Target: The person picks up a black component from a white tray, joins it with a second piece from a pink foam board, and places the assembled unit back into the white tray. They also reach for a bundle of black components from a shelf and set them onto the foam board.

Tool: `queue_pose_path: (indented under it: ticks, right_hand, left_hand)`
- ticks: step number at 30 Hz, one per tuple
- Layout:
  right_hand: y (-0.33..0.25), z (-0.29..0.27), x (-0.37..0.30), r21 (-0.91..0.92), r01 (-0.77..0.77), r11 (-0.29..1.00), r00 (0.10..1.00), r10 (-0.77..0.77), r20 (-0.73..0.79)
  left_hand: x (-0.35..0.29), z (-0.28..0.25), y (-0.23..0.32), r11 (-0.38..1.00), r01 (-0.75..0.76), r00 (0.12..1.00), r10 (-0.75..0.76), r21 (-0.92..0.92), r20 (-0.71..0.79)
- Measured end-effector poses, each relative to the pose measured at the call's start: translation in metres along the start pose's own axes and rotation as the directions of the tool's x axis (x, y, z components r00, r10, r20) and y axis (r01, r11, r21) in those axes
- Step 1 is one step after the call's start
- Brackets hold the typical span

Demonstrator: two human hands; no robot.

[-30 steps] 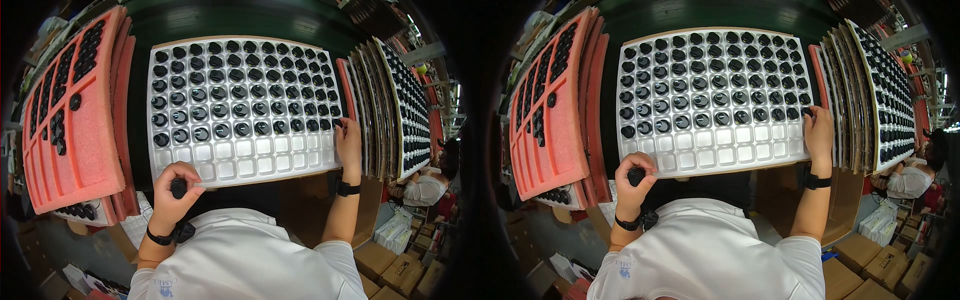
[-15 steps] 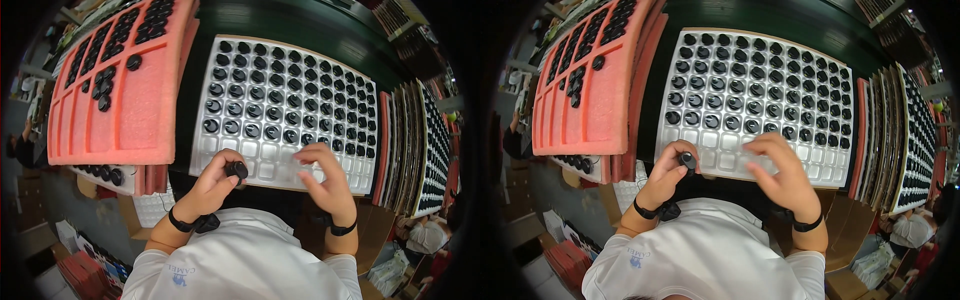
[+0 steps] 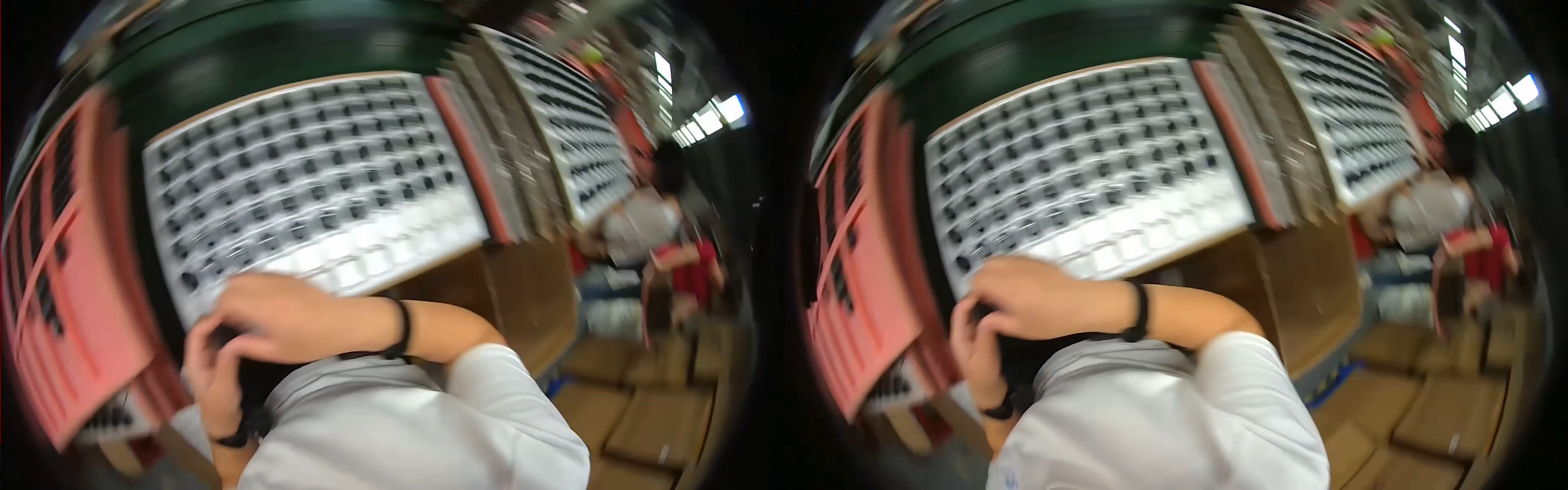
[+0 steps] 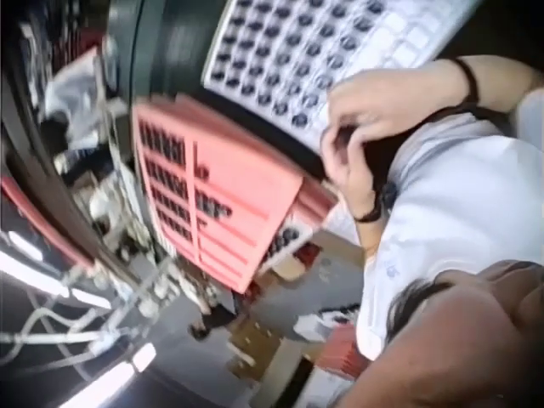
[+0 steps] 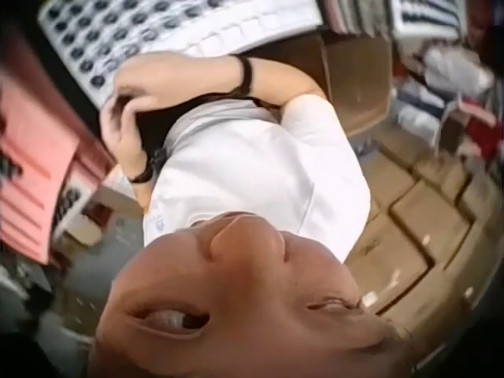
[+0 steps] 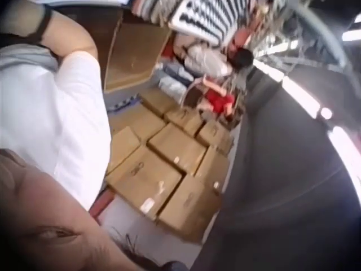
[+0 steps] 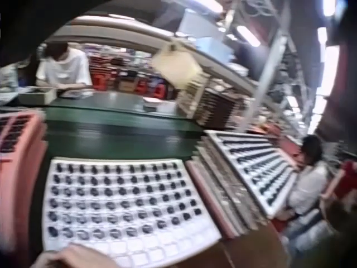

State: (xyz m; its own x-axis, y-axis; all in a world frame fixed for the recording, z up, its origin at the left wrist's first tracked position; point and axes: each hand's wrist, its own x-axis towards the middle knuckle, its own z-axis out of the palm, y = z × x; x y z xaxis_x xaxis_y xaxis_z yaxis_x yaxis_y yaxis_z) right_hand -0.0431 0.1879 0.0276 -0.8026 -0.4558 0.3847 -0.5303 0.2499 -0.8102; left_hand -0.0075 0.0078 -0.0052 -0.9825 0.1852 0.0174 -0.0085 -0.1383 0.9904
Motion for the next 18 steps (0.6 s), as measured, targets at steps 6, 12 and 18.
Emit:
queue_pose_path:
  ticks: [6, 12, 18]
  right_hand:
    - [-0.002, 0.020, -0.007, -0.099, 0.028, 0.995, 0.977, -0.049, -0.207]
    - [-0.011, 0.010, -0.022, -0.228, 0.082, 0.970, 0.930, -0.157, -0.333]
    - [-0.014, 0.009, -0.023, -0.453, 0.144, 0.880, 0.907, -0.301, -0.296]
  left_hand:
    - [0.005, -0.042, -0.035, 0.978, -0.024, 0.976, 0.067, -0.208, 0.205]
    - [0.019, -0.036, -0.031, 0.955, -0.012, 0.956, 0.097, -0.295, 0.276]
    - [0.026, -0.018, -0.011, 0.938, 0.040, 0.906, 0.113, -0.346, 0.409]
